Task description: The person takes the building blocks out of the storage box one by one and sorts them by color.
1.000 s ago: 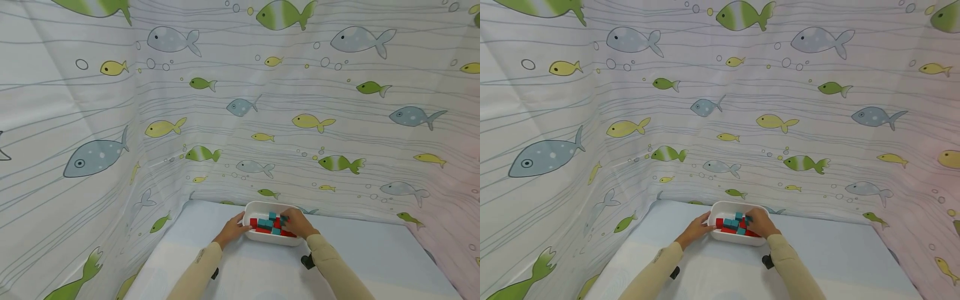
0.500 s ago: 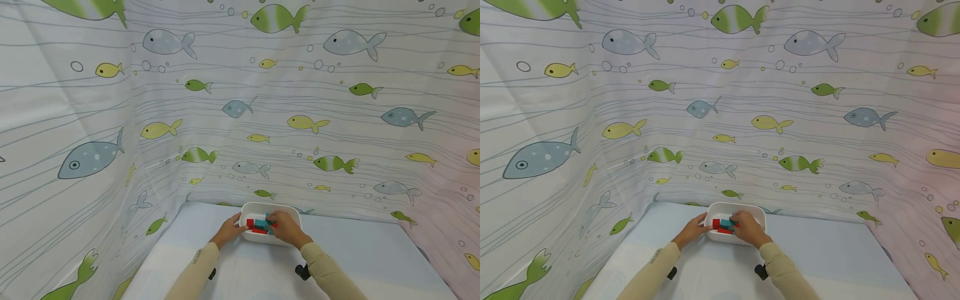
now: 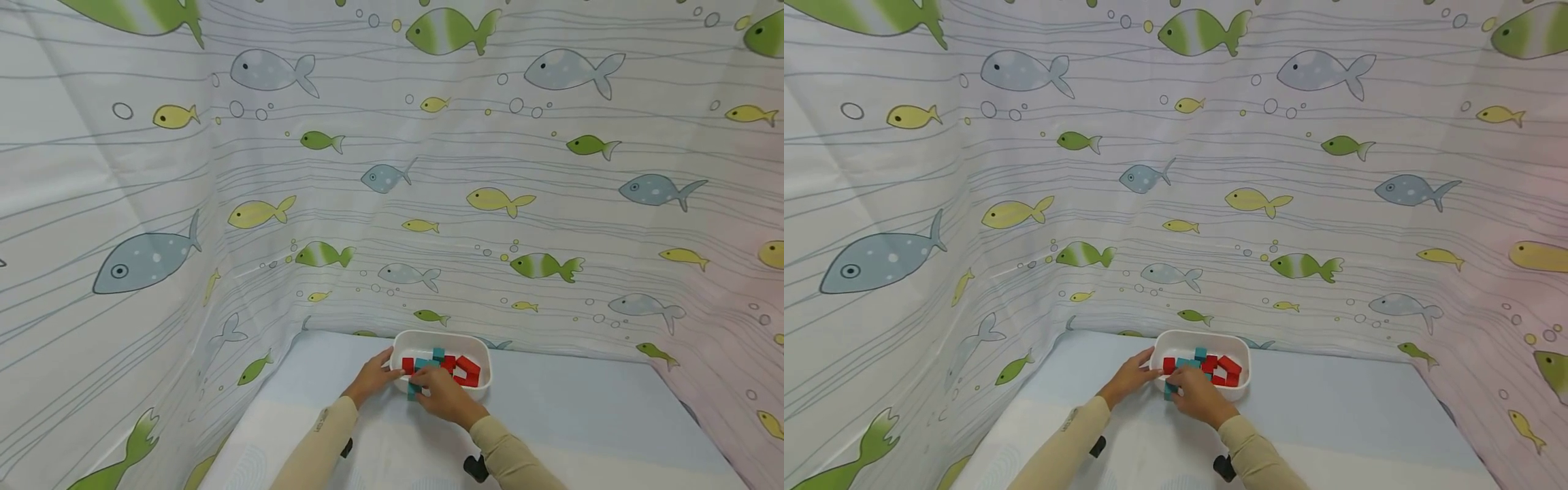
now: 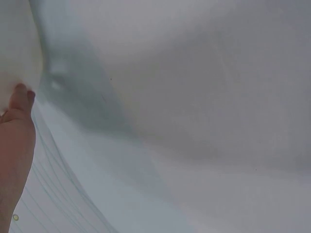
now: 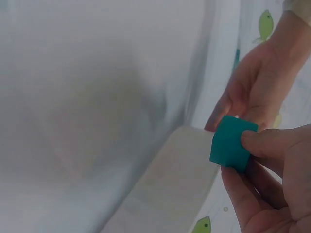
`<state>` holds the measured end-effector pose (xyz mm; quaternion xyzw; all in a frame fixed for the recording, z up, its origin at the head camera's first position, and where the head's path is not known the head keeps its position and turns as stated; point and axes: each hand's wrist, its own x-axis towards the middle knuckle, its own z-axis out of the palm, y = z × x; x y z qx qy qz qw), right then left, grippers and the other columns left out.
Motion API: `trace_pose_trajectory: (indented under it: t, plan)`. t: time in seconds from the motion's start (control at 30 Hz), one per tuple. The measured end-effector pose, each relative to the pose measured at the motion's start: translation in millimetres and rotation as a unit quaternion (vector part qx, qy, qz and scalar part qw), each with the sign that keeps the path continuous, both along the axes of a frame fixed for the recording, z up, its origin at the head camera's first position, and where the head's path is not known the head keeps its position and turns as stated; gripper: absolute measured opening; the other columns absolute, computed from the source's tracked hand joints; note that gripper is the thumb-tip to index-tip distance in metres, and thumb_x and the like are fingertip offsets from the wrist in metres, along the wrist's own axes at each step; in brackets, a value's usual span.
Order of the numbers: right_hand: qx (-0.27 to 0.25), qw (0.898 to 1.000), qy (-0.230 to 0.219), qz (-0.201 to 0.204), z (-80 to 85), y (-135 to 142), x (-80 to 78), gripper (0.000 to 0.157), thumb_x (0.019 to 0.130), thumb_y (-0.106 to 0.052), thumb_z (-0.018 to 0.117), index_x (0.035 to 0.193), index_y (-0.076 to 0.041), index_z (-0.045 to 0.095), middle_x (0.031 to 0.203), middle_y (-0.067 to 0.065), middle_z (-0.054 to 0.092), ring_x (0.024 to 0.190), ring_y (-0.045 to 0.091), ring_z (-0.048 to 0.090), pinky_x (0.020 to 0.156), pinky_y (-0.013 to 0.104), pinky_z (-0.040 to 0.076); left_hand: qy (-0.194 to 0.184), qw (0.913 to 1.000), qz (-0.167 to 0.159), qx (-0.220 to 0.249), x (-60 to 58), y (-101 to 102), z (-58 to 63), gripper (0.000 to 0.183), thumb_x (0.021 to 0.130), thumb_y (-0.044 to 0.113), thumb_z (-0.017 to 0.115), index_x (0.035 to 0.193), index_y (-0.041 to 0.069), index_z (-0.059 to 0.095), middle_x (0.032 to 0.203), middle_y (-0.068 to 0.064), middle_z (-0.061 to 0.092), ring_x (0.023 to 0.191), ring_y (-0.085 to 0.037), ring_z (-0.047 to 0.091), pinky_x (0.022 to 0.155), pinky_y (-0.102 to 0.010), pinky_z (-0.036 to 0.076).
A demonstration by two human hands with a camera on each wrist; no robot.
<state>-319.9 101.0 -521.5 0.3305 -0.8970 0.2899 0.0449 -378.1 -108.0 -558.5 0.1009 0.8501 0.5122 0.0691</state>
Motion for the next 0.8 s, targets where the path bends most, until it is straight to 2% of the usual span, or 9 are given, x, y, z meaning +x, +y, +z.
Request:
trace_pose_trajectory:
  t: [0.2,0.33,0.53,0.8]
  plan:
    - [0.024,1.000,-0.013,-0.001,-18.4,-9,-1.4,0.033,0.084,-0.015,0.077,0.116,-0.009,0.073,0.109,-0.006,0.070,0.103,0.013,0.063,0.087,0.032,0.056,-0.004,1.0000,0.006,-0.002,0.9,1,2.0,0.071,0.093,0.024,0.068,0.152,0.005,0.032,0.154,-0.016,0.034,0.127,-0.039,0.050,0.101,-0.049,0.046]
    - [0.023,0.999,-0.038,0.001,-29.5,-13,-1.1,0.034,0.084,-0.015,0.077,0.117,-0.008,0.072,0.108,-0.009,0.070,0.101,0.009,0.064,0.086,0.030,0.056,-0.001,0.9999,0.008,-0.007,1.4,2,2.9,0.072,0.093,0.026,0.068,0.152,0.006,0.033,0.154,-0.016,0.035,0.128,-0.040,0.049,0.100,-0.050,0.046]
    - [0.018,0.997,-0.070,0.000,-36.6,-16,1.3,0.035,0.084,-0.013,0.077,0.118,-0.005,0.071,0.109,-0.006,0.071,0.103,0.010,0.064,0.087,0.029,0.055,0.000,0.9999,0.011,-0.007,1.8,1,2.3,0.073,0.092,0.030,0.069,0.152,0.007,0.034,0.153,-0.015,0.036,0.128,-0.040,0.049,0.100,-0.050,0.045]
    - [0.016,0.998,-0.066,0.006,-43.8,-18,4.3,0.032,0.084,-0.014,0.078,0.114,-0.005,0.073,0.106,-0.005,0.071,0.100,0.011,0.063,0.085,0.028,0.056,0.003,1.0000,0.005,-0.005,3.5,0,2.8,0.073,0.092,0.027,0.069,0.151,0.004,0.033,0.153,-0.017,0.036,0.127,-0.040,0.050,0.101,-0.051,0.045]
